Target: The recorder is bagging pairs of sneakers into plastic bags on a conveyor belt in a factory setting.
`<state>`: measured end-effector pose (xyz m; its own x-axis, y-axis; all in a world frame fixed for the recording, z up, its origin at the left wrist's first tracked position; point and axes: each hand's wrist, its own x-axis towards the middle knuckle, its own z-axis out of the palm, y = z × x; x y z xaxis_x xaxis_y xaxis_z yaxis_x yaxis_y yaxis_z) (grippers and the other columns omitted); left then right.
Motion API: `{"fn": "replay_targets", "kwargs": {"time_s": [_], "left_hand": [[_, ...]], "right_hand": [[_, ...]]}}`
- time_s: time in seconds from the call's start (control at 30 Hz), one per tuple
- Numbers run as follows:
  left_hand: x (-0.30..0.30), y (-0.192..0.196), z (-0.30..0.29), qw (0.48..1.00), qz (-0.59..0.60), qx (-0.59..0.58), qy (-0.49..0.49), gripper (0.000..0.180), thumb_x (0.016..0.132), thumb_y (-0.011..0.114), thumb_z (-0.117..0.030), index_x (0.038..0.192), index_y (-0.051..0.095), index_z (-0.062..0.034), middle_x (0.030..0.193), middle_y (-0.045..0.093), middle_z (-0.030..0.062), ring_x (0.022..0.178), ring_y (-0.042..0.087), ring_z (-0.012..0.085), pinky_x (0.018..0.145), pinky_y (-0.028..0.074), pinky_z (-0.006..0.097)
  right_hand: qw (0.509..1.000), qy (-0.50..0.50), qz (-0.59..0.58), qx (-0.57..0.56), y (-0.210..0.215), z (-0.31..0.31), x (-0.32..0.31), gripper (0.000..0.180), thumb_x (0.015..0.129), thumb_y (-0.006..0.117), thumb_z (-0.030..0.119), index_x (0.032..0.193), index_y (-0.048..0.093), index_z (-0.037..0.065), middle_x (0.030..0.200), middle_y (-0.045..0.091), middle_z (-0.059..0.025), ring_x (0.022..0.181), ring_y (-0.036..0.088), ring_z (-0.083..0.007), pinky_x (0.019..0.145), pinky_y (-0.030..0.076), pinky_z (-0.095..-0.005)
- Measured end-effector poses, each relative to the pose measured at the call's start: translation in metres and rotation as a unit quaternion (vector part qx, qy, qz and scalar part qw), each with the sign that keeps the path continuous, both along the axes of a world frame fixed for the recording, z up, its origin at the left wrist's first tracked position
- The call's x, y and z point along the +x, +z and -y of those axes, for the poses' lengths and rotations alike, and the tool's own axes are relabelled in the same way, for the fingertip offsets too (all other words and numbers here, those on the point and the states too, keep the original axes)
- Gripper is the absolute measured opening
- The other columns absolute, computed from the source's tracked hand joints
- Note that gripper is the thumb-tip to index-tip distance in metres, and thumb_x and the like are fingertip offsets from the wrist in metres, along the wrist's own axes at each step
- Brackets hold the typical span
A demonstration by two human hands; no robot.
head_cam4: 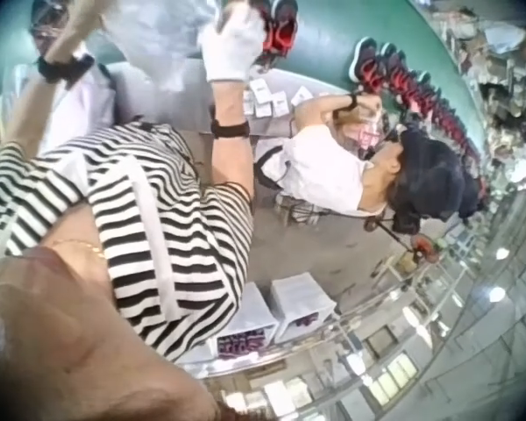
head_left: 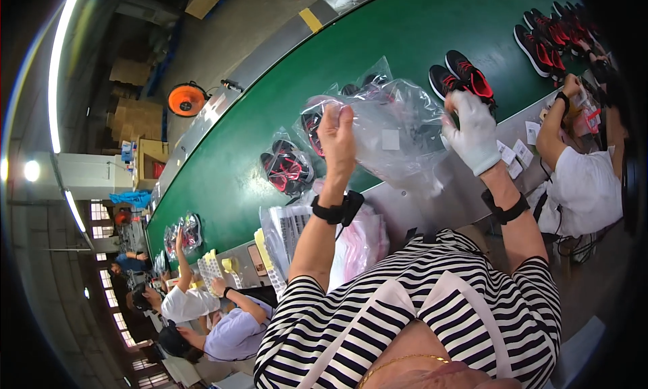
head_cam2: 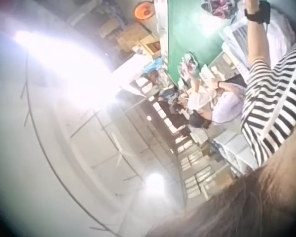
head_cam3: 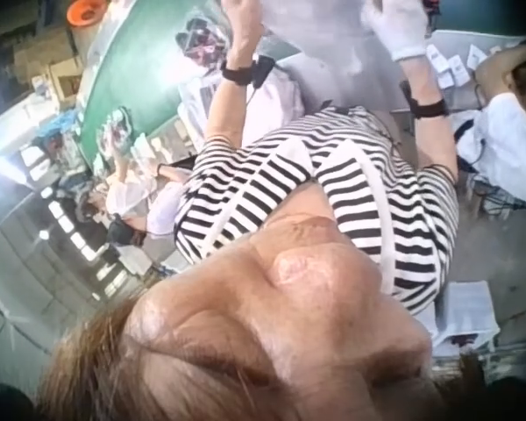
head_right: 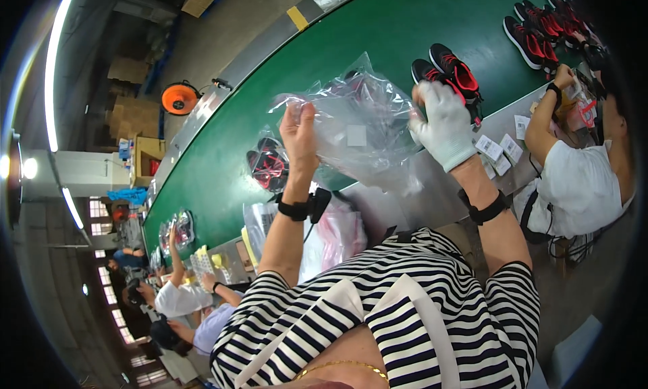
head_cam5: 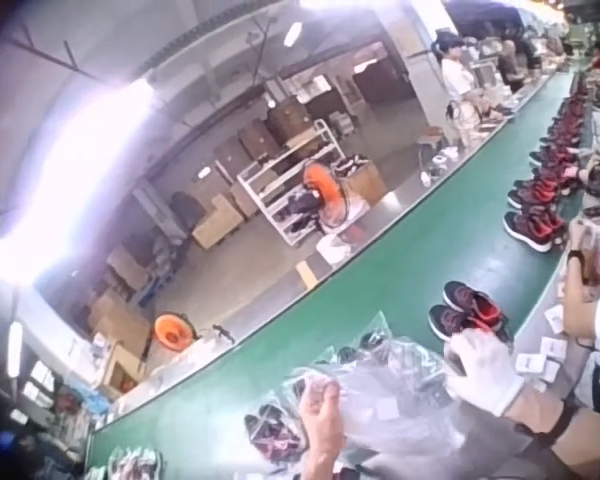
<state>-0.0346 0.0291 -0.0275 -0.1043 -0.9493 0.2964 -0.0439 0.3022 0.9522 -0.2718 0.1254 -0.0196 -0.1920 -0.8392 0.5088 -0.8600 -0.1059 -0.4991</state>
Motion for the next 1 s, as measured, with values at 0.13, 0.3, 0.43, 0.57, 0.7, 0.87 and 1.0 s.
{"fn": "replay_targets", "kwargs": {"time_s": [0.13, 0.3, 0.43, 0.57, 0.7, 0.87, 1.0], "left_hand": [[-0.034, 0.012, -0.019, 0.994, 0.072, -0.053, -0.056, 0.017, 0.093, 0.053, -0.016, 0.083, 0.050, -0.0017, 0.067, 0.044, -0.0036, 0.062, 0.038, 0.0056, 0.053, 0.032, 0.022], [-0.043, 0.025, -0.017, 0.990, 0.097, -0.014, -0.103, 0.017, 0.091, 0.056, -0.017, 0.085, 0.054, -0.0016, 0.067, 0.051, -0.0025, 0.062, 0.042, 0.0054, 0.055, 0.035, 0.022], [-0.034, 0.024, -0.018, 0.959, 0.265, -0.080, -0.054, 0.014, 0.089, 0.057, -0.012, 0.082, 0.050, -0.0011, 0.056, 0.046, 0.0115, 0.054, 0.040, 0.0099, 0.049, 0.037, 0.029], [-0.044, 0.030, -0.005, 0.950, 0.301, -0.082, -0.018, 0.017, 0.089, 0.056, -0.013, 0.080, 0.049, 0.0003, 0.056, 0.043, 0.0097, 0.058, 0.036, 0.0086, 0.049, 0.035, 0.027], [-0.050, 0.049, 0.015, 0.953, 0.282, -0.106, -0.013, 0.019, 0.090, 0.055, -0.013, 0.079, 0.048, 0.0002, 0.054, 0.039, 0.0090, 0.053, 0.034, 0.0096, 0.047, 0.033, 0.027], [-0.070, 0.083, 0.018, 0.948, 0.301, -0.100, -0.012, 0.015, 0.088, 0.058, -0.008, 0.078, 0.048, -0.0011, 0.053, 0.038, 0.0072, 0.051, 0.034, 0.0082, 0.045, 0.032, 0.026], [-0.092, 0.069, 0.018, 0.928, 0.354, -0.116, -0.011, 0.012, 0.087, 0.059, -0.005, 0.079, 0.050, -0.0008, 0.054, 0.039, 0.0034, 0.052, 0.033, 0.0055, 0.045, 0.029, 0.023]], "right_hand": [[0.987, 0.090, -0.067, -0.113, 0.030, -0.010, 0.024, 0.028, 0.064, 0.070, 0.013, 0.088, 0.056, 0.009, 0.091, 0.057, -0.0066, 0.090, 0.056, -0.0263, 0.077, 0.043, -0.0381], [0.935, 0.249, -0.223, 0.121, -0.015, -0.004, 0.034, 0.031, 0.071, 0.063, 0.025, 0.097, 0.062, 0.008, 0.096, 0.063, -0.0090, 0.093, 0.059, -0.0268, 0.090, 0.040, -0.0405], [0.758, 0.375, -0.261, 0.465, -0.014, -0.006, 0.028, 0.042, 0.074, 0.060, 0.030, 0.107, 0.063, 0.004, 0.101, 0.066, -0.0128, 0.094, 0.062, -0.0242, 0.086, 0.045, -0.0387], [0.830, 0.326, 0.100, 0.441, -0.010, 0.022, -0.005, 0.042, 0.076, 0.055, 0.043, 0.098, 0.065, 0.009, 0.095, 0.065, -0.0151, 0.092, 0.062, -0.0298, 0.079, 0.047, -0.0386], [0.855, 0.405, -0.092, 0.310, -0.018, 0.022, 0.000, 0.035, 0.079, 0.063, 0.036, 0.092, 0.065, 0.004, 0.082, 0.066, -0.0112, 0.073, 0.064, -0.0227, 0.069, 0.049, -0.0343], [0.817, 0.147, 0.555, 0.060, -0.024, 0.037, -0.067, 0.015, 0.084, 0.059, 0.014, 0.092, 0.063, 0.002, 0.077, 0.062, -0.0081, 0.067, 0.061, -0.0131, 0.063, 0.047, -0.0245], [0.986, -0.006, 0.078, 0.148, -0.083, 0.064, -0.121, 0.036, 0.074, 0.068, 0.038, 0.098, 0.064, 0.011, 0.095, 0.063, -0.0166, 0.094, 0.059, -0.0269, 0.081, 0.045, -0.0388]]}}
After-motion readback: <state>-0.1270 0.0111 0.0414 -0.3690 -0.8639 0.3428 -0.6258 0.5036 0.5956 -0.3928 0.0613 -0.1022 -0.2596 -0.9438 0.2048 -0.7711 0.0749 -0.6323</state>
